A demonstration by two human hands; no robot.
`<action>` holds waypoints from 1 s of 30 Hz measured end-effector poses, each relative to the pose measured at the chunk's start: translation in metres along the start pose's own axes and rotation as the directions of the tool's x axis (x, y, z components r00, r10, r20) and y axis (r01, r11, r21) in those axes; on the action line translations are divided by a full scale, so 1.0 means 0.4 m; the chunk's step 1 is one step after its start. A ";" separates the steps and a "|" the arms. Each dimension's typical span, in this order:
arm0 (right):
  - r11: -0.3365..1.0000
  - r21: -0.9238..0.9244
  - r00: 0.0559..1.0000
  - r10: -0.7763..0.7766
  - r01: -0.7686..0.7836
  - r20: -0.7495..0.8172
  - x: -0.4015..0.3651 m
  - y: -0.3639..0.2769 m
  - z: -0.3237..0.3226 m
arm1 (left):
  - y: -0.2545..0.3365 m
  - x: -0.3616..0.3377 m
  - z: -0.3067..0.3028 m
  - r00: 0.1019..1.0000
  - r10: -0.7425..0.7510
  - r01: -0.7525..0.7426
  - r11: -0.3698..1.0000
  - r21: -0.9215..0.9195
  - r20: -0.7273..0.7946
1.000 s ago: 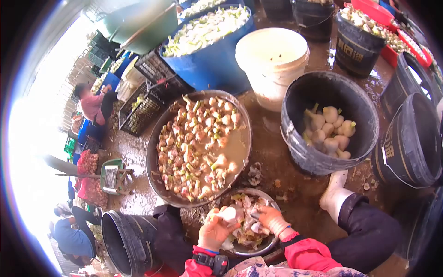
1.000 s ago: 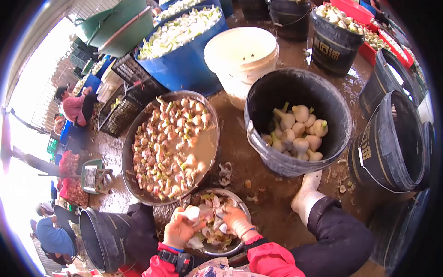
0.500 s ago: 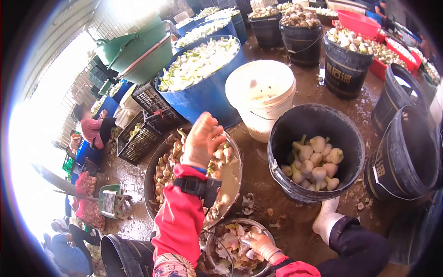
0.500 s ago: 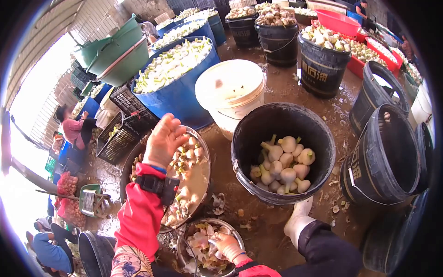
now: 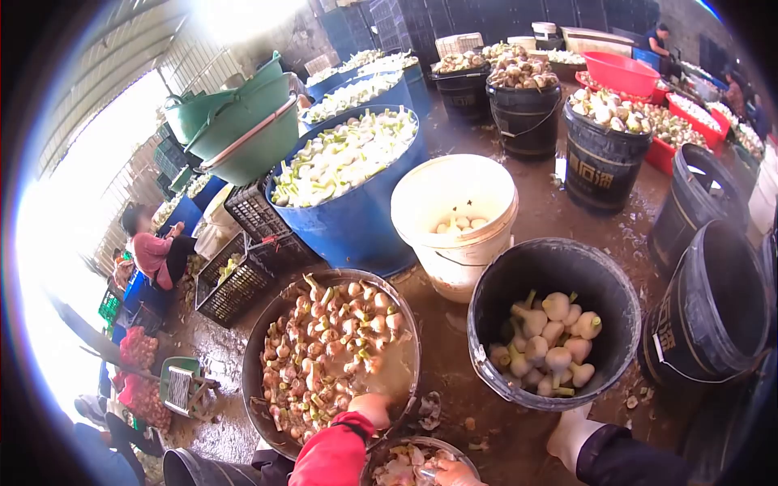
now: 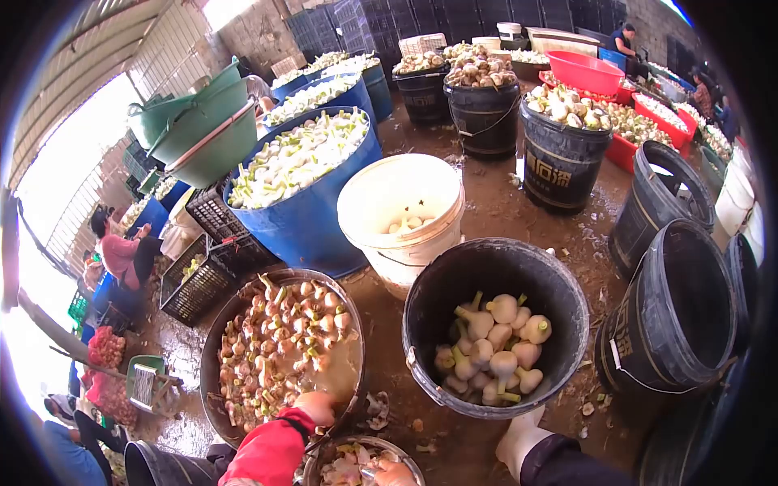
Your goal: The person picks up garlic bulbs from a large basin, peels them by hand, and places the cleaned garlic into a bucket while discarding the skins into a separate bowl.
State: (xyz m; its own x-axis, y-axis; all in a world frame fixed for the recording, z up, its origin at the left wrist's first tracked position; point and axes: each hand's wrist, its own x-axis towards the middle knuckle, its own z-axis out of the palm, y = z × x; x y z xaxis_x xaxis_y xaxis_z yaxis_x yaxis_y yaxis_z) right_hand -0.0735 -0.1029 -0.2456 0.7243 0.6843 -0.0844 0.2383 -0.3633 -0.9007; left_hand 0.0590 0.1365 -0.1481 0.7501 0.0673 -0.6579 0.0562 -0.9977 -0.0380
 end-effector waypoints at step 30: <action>0.723 0.689 0.961 0.218 -0.040 -0.173 -0.040 -0.259 -0.097 | 0.239 -0.553 0.256 0.983 -0.001 -0.079 -0.905 -0.417 -0.184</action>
State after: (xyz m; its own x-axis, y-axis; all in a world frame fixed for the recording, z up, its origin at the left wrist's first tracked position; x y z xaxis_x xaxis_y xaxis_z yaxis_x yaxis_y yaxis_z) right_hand -0.0849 -0.1007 -0.1344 0.8593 0.4691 -0.2037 -0.3028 0.1457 -0.9418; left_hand -0.1693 0.0253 -0.0833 0.8587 0.0684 -0.5079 0.1649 0.9015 0.4001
